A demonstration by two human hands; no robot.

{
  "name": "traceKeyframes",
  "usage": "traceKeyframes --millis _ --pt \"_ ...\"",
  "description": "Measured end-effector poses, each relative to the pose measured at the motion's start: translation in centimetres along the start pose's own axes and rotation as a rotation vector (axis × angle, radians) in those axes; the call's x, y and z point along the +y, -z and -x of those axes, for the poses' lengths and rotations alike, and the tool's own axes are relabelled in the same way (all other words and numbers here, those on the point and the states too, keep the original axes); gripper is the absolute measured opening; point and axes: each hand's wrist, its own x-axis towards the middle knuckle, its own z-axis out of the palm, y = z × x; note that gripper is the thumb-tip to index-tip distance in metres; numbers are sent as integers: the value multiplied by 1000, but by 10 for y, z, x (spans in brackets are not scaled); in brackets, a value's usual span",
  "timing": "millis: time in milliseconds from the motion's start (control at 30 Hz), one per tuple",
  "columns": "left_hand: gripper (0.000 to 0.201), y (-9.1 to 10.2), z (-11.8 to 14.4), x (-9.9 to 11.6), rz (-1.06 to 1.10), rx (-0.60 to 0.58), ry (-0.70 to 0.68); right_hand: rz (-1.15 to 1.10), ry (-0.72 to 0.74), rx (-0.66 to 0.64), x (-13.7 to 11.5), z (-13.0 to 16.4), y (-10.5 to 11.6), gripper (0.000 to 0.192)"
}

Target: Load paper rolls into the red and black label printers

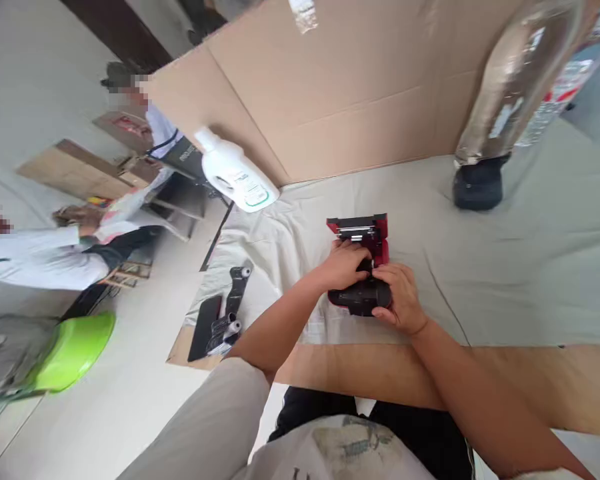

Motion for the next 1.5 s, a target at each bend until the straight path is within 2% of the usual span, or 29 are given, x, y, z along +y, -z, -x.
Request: traceKeyframes --millis 100,200,300,400,500,567,633,767,867,933,1067,1200,1300,1367,1433,1500 --pt "31 -2 16 -2 316 172 -19 -5 -9 -24 -1 3 0 59" --pt "33 0 46 -21 714 296 -84 -16 -23 -37 -1 3 0 59" --pt "36 12 92 -58 959 267 -28 -16 -33 -30 -1 3 -1 61" --pt "40 28 143 -106 882 154 211 4 -32 -36 -2 2 -1 58" --pt "39 38 185 -147 589 -63 487 37 -23 -37 -2 1 -1 54" --pt "35 38 203 -168 382 -144 651 51 -10 -32 -2 0 -2 52" --pt "30 35 211 -183 258 -83 789 56 -3 -25 -3 0 -2 50" --pt "36 29 205 -207 168 248 1007 62 -14 -19 -5 -1 -3 46" --pt "47 24 192 -219 273 431 1136 62 -31 -24 -6 0 -2 43" --pt "46 19 184 -222 384 489 1174 54 -36 -26 -6 0 -2 43" --pt "30 19 171 -217 516 531 1161 32 -35 -29 -6 0 -3 43" --pt "31 42 154 -190 730 547 1056 29 -19 -22 -6 -1 -3 41" --pt "41 65 139 -147 1103 473 783 30 -11 -29 -8 -4 -3 40" --pt "48 76 132 -111 1340 359 568 45 -26 -39 -14 -9 -1 38" --pt "52 79 125 -76 1413 218 457 71 -55 -20 -25 -19 2 35" --pt "53 74 119 -46 1412 88 416 72 -92 -1 -41 -31 5 36"
